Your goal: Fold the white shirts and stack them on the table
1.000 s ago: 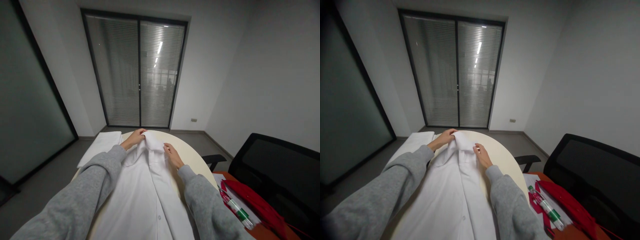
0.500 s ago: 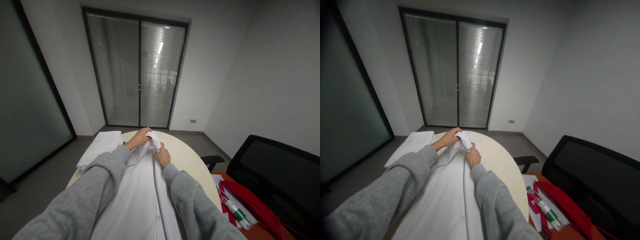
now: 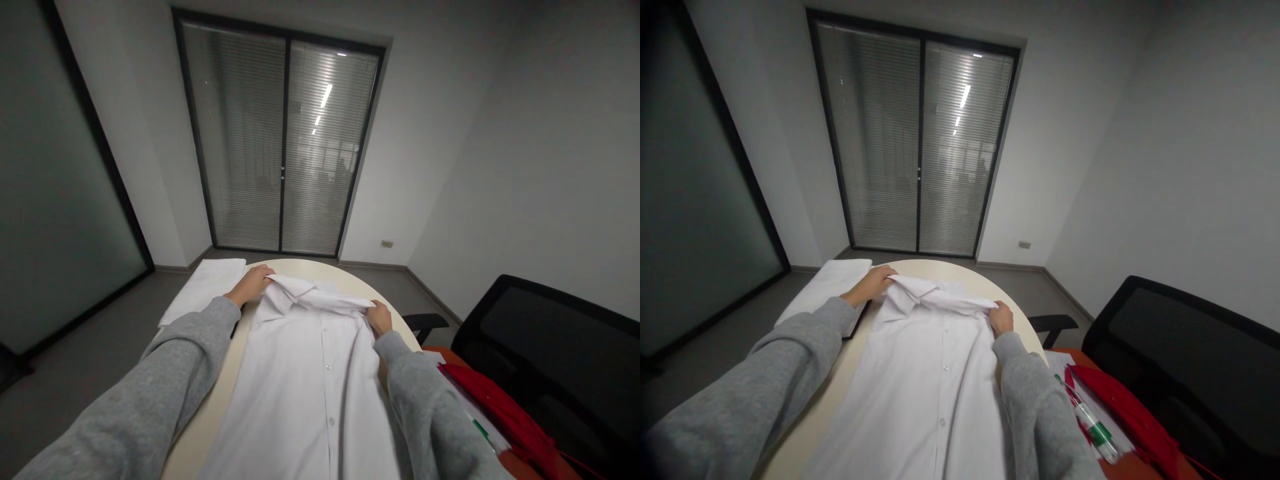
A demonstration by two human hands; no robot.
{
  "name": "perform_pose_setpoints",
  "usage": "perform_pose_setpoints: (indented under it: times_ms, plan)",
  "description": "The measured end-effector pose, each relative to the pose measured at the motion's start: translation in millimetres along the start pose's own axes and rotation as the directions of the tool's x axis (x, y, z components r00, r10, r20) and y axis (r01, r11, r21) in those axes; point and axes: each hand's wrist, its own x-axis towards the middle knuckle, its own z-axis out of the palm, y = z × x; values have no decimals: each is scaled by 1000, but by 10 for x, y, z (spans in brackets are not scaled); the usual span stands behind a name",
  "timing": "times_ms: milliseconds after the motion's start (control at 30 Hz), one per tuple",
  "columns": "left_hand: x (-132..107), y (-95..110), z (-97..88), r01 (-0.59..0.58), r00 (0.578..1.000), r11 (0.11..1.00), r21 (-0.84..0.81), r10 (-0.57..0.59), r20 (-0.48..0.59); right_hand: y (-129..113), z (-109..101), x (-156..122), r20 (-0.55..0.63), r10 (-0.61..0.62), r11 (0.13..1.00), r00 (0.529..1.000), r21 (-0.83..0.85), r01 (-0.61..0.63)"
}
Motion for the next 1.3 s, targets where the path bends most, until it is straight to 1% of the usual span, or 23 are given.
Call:
perform_pose_setpoints:
  times_ms: [100,133,200,233,267,300,333,367,400,500,567,633,700,767,900,1000,1067,1100,1167,1200,1233,1267,1300]
  plan:
    - [-60,-122,-66,128,986,991,50,-122,-114,130,-62,-46,-7,6,996,1000,-84,-6]
    - [-79,-148,-86,169,981,982,88,-159,-110,95,-67,-80,-11,-34,993,999,-110,33]
    - [-123,-163,-101,211,977,959,188,-211,-18,-96,-45,-166,-11,-224,960,975,-175,218]
    - [-148,-150,-92,209,973,950,232,-226,49,-239,-18,-211,3,-357,913,934,-208,350]
    - [-176,-122,-69,200,965,943,267,-236,110,-399,20,-251,26,-491,843,871,-235,483]
    - [-205,-79,-34,192,957,937,291,-244,155,-562,69,-282,55,-597,770,801,-243,590]
    - [-232,-20,13,186,951,935,302,-249,183,-718,126,-300,87,-658,716,748,-238,657]
    - [-255,53,73,182,950,933,309,-249,191,-855,189,-305,111,-678,693,726,-230,683]
    - [-272,139,144,174,953,931,321,-242,184,-967,257,-296,126,-679,690,723,-226,688]
    - [-282,416,415,71,987,927,370,-119,111,-1135,443,-216,137,-625,733,768,-234,639]
    - [-263,552,609,-35,993,918,394,-12,117,-1135,518,-152,139,-590,759,796,-240,605]
    - [-241,599,759,-62,985,914,402,-9,171,-1078,524,-92,130,-553,787,823,-242,567]
    - [-227,556,819,0,975,912,411,-90,202,-979,452,-27,100,-498,826,861,-246,507]
    - [-222,455,776,59,970,907,417,-151,193,-837,308,54,45,-412,876,910,-254,409]
    - [-221,230,500,141,971,884,446,-212,114,-429,-95,227,-82,-165,956,983,-258,139]
    - [-233,132,325,253,959,830,496,-283,-17,-101,-353,272,-162,17,968,987,-246,-57]
    - [-249,121,295,246,968,825,509,-240,-79,53,-445,243,-217,90,960,972,-239,-142]
    - [-260,134,312,202,979,843,499,-188,-79,97,-461,213,-254,100,957,962,-241,-163]
    - [-288,190,411,39,999,899,436,-41,-6,111,-435,133,-332,23,956,943,-268,-118]
    - [-308,229,487,-53,998,922,384,34,57,86,-395,84,-346,-66,955,936,-292,-41]
    - [-335,269,575,-136,988,935,327,102,120,45,-340,31,-315,-191,944,930,-318,86]
    - [-368,307,671,-201,972,939,278,156,177,-5,-271,-26,-240,-335,911,911,-331,248]
    - [-407,339,767,-240,957,940,243,187,223,-57,-193,-87,-134,-469,855,873,-319,410]
